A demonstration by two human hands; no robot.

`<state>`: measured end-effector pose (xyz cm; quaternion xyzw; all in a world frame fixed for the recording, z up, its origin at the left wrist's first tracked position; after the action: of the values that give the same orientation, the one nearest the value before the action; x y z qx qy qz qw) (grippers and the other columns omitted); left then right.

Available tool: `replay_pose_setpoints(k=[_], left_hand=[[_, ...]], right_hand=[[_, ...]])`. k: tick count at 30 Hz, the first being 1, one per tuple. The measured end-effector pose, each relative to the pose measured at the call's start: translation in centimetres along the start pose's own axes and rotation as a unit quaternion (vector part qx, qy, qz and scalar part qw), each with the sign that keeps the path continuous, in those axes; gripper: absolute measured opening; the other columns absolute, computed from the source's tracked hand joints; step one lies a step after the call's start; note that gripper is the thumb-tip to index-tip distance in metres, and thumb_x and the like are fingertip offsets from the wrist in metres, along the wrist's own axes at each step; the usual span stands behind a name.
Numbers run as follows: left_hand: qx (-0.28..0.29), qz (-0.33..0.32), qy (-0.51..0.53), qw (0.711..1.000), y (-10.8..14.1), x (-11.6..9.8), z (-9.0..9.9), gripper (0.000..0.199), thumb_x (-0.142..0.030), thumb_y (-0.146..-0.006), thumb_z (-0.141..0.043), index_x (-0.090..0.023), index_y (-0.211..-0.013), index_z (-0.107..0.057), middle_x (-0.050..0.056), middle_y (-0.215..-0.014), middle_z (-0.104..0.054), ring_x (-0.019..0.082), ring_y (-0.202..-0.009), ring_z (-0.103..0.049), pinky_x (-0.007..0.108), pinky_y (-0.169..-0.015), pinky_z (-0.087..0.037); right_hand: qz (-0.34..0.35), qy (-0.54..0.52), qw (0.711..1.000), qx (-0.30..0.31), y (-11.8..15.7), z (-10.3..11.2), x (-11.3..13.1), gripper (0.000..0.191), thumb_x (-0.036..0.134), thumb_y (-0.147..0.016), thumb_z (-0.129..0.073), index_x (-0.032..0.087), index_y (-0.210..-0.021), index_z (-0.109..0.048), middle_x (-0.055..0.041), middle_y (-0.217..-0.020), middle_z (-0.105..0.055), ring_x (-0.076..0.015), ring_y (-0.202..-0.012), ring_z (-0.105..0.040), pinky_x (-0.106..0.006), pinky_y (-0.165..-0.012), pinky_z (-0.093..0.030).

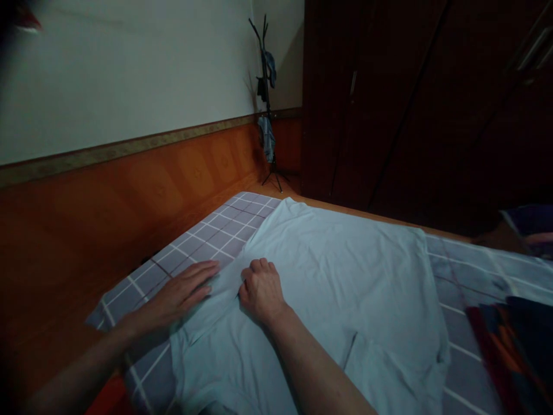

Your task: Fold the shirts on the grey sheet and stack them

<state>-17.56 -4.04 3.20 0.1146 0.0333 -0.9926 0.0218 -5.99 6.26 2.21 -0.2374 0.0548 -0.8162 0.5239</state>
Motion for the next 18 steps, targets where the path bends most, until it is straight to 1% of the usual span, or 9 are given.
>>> replay_pose_setpoints(k=[2,3,5,7,9,10,12,16,18], left_hand=[[0.045,-0.062,-0.015,0.997,-1.2,-1.5,-1.5,0.052,-0.037,-0.094,-0.041,-0.023,-0.143,-0.033,0.007,-0.15,-0.033,0.023,-0.138,-0.029,0.041,-0.112,-0.026],[0.069,-0.084,-0.022,0.994,-1.7,-1.8,-2.1,0.055,-0.038,-0.093,-0.043,-0.024,-0.145,-0.03,0.007,-0.151,-0.031,0.024,-0.139,-0.027,0.043,-0.112,-0.026],[0.093,-0.11,-0.026,0.989,-2.5,-2.0,-2.6,0.051,-0.039,-0.093,-0.044,-0.024,-0.142,-0.037,0.008,-0.148,-0.037,0.024,-0.136,-0.033,0.043,-0.111,-0.029],[0.065,-0.116,-0.02,0.991,-3.8,-1.6,-1.9,0.042,-0.035,-0.095,-0.04,-0.024,-0.135,-0.047,0.008,-0.143,-0.045,0.023,-0.132,-0.039,0.041,-0.11,-0.031],[0.022,-0.121,-0.008,0.992,-6.0,-1.2,-0.9,0.038,-0.03,-0.096,-0.037,-0.021,-0.13,-0.052,0.007,-0.139,-0.049,0.021,-0.131,-0.041,0.039,-0.11,-0.031],[0.008,-0.121,-0.002,0.993,-7.6,-1.0,-0.6,0.038,-0.028,-0.096,-0.037,-0.02,-0.13,-0.052,0.007,-0.139,-0.05,0.02,-0.13,-0.041,0.038,-0.11,-0.031],[0.002,-0.117,0.006,0.993,-11.6,-0.4,-1.0,0.038,-0.024,-0.094,-0.038,-0.019,-0.13,-0.052,0.007,-0.137,-0.051,0.019,-0.129,-0.042,0.037,-0.11,-0.032],[0.015,-0.09,-0.001,0.996,-21.5,0.7,-3.3,0.037,-0.018,-0.09,-0.042,-0.017,-0.125,-0.055,0.009,-0.133,-0.054,0.019,-0.126,-0.045,0.033,-0.109,-0.032],[0.016,-0.086,-0.007,0.996,-25.9,0.8,-4.3,0.034,-0.018,-0.09,-0.045,-0.018,-0.122,-0.056,0.01,-0.134,-0.052,0.02,-0.126,-0.045,0.034,-0.109,-0.032]], right_hand=[[0.004,-0.007,1.0,0.001,0.1,-0.1,0.0,0.014,0.021,-0.076,-0.055,0.018,-0.084,-0.066,-0.0065,-0.088,-0.06,-0.0211,-0.088,-0.049,-0.032,-0.078,-0.033],[0.003,-0.01,1.0,0.003,0.1,-0.1,-0.1,0.013,0.021,-0.076,-0.056,0.018,-0.082,-0.066,-0.0063,-0.088,-0.06,-0.0209,-0.088,-0.049,-0.032,-0.078,-0.033],[-0.007,-0.016,1.0,0.004,0.2,-0.1,-0.3,0.012,0.02,-0.076,-0.055,0.018,-0.079,-0.066,-0.0057,-0.087,-0.061,-0.0203,-0.089,-0.049,-0.031,-0.079,-0.033],[-0.027,-0.026,0.999,0.003,0.1,-0.2,-0.6,0.013,0.019,-0.077,-0.054,0.018,-0.079,-0.067,-0.005,-0.086,-0.062,-0.0194,-0.088,-0.05,-0.031,-0.08,-0.033],[-0.045,-0.033,0.998,0.003,0.1,-0.2,-0.9,0.016,0.018,-0.078,-0.052,0.018,-0.079,-0.068,-0.0047,-0.085,-0.063,-0.0187,-0.087,-0.051,-0.03,-0.08,-0.034],[-0.05,-0.033,0.998,0.005,0.0,-0.3,-1.0,0.016,0.018,-0.078,-0.052,0.018,-0.078,-0.068,-0.0048,-0.084,-0.063,-0.0187,-0.087,-0.051,-0.03,-0.079,-0.034],[-0.05,-0.026,0.998,0.01,0.0,-0.4,-1.0,0.016,0.019,-0.078,-0.052,0.017,-0.076,-0.068,-0.0052,-0.084,-0.062,-0.0191,-0.087,-0.05,-0.031,-0.079,-0.034],[-0.044,-0.017,0.999,0.024,0.2,-0.6,-1.0,0.013,0.02,-0.076,-0.054,0.016,-0.076,-0.066,-0.006,-0.085,-0.061,-0.0199,-0.087,-0.049,-0.032,-0.078,-0.035],[-0.045,-0.024,0.998,0.027,0.3,-0.7,-1.0,0.012,0.02,-0.075,-0.054,0.016,-0.078,-0.065,-0.0063,-0.086,-0.06,-0.0202,-0.088,-0.049,-0.032,-0.079,-0.036]])
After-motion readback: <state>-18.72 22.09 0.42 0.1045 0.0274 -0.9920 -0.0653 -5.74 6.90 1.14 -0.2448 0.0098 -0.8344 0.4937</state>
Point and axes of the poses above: each hand's wrist, its own y-axis away from the middle knuckle, its own z-axis out of the back of the hand, x = y × z, the point moved 8 cm from there along -y, towards the middle knuckle
